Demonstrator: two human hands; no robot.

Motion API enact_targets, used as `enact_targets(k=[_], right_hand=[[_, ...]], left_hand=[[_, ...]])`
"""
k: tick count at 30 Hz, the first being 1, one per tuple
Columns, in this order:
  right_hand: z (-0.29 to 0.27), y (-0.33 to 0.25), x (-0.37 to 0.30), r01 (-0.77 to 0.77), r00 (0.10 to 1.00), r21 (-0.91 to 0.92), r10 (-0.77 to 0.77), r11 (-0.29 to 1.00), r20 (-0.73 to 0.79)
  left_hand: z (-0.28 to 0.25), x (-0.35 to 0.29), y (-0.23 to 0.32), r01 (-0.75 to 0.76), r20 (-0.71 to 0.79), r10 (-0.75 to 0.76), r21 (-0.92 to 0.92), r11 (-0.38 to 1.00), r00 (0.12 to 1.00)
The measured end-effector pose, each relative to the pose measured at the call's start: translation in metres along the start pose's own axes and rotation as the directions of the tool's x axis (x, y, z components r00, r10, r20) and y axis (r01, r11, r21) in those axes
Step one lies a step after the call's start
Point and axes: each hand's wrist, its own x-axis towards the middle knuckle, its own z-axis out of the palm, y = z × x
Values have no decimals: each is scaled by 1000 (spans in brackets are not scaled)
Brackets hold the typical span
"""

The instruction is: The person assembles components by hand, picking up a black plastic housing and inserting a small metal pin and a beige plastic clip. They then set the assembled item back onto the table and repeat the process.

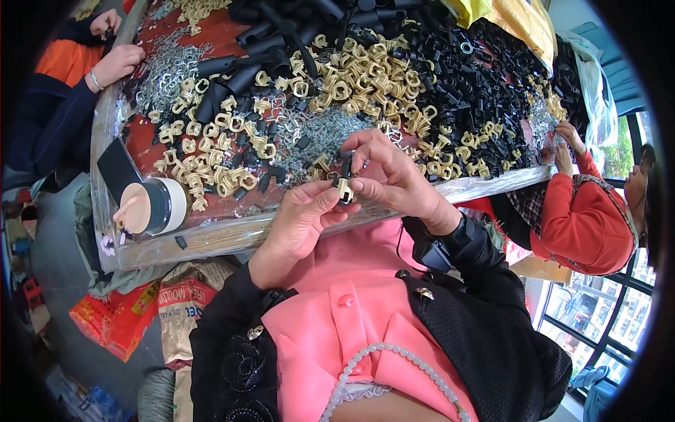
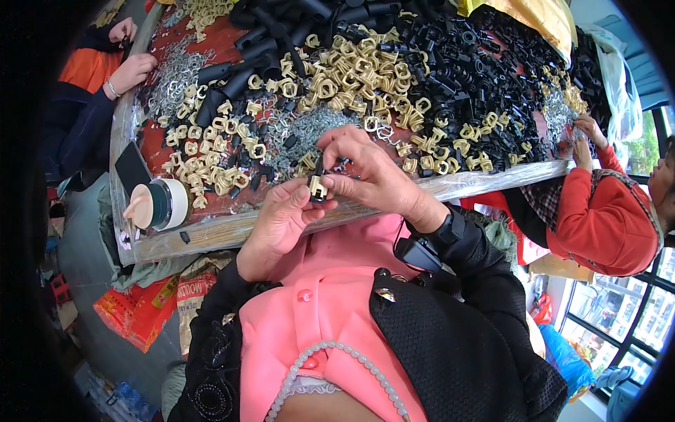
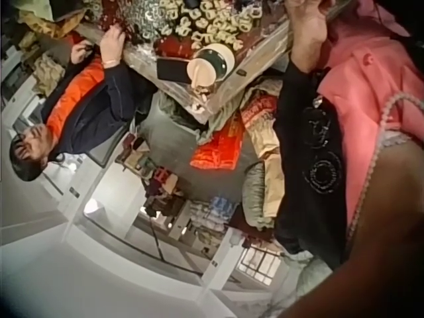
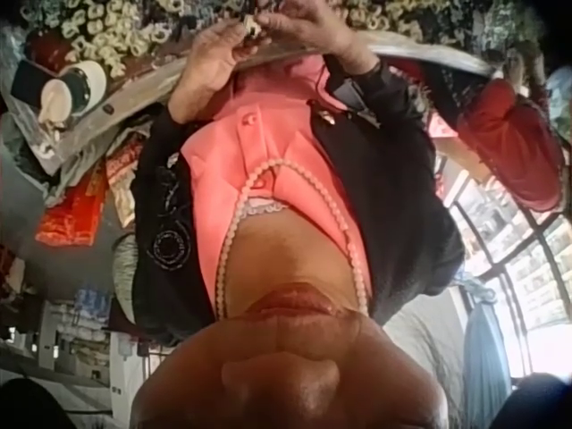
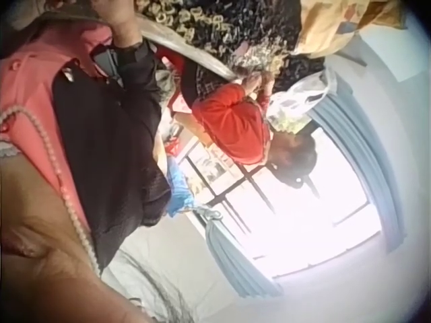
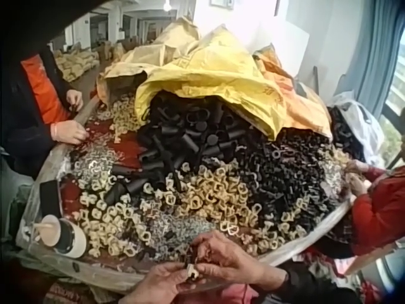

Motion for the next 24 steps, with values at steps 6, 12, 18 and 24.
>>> enact_targets(k=[6, 12, 18, 24], right_hand=[[10, 0, 4, -6, 996, 63, 12, 998, -86], [6, 1, 39, 61, 995, -309, -34, 949, 94], [19, 21, 102, 212, 977, -725, -166, 655, 136], [22, 53, 123, 122, 992, -918, -81, 378, 98]], left_hand=[[-1, -15, 12, -47, -43, 53, 134, 990, 998], [-24, -36, 30, -247, -183, 286, 210, 946, 941], [-31, -48, 36, -303, -273, 349, 197, 932, 897], [-32, -45, 40, -308, -246, 336, 146, 940, 909]])
